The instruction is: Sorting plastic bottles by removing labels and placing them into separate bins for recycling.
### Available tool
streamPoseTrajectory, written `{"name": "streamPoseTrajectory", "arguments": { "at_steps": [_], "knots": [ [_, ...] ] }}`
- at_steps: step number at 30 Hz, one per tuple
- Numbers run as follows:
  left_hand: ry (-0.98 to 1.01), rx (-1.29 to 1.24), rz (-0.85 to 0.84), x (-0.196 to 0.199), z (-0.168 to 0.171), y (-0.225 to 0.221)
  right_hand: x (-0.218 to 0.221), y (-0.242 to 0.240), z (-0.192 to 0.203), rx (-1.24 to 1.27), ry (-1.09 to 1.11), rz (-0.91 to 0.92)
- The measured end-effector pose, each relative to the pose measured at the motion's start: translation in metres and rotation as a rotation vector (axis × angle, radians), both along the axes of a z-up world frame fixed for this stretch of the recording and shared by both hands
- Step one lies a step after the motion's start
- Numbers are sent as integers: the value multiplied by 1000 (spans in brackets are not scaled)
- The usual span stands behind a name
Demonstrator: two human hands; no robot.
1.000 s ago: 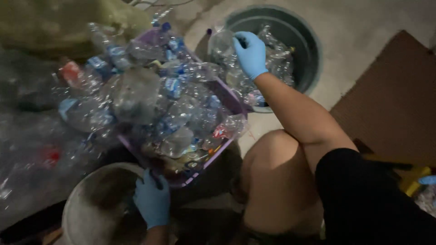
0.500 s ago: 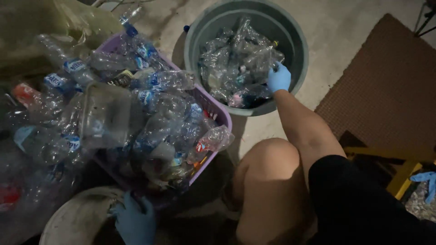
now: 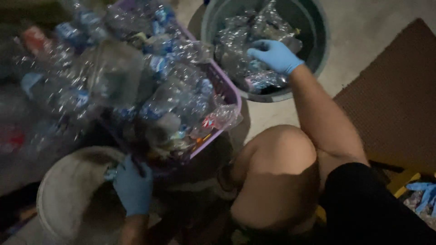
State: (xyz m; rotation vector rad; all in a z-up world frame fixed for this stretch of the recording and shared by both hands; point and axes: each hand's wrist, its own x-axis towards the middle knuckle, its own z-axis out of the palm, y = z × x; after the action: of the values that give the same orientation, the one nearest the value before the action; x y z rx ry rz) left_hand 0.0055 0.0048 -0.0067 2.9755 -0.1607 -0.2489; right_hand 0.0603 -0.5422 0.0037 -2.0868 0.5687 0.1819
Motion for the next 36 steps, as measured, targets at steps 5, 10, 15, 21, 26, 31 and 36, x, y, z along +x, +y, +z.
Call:
{"name": "streamPoseTrajectory", "arguments": {
  "at_steps": [5,10,15,21,26,31,36],
  "knots": [
    [-311,-29,-64,-9,11,-9,-5,97,128,-213,220,624],
    [-329,-39,-50,-7,5,-4,-26,157,80,-833,319,871],
    [-356,27,-43,-10,-5,1,-33,156,76,-678,379,749],
    [-310,-112,29,-10,-16,0,-64,193,166,-387,213,596],
    [-240,-504,97,-3,-36,11,-79,255,169,0,-13,494],
    [-301,-1093,142,4,1,25,-79,318,129,465,-163,302],
    [-123,-2407,295,33,13,11,-84,364,115,805,-79,292]
  ]
}}
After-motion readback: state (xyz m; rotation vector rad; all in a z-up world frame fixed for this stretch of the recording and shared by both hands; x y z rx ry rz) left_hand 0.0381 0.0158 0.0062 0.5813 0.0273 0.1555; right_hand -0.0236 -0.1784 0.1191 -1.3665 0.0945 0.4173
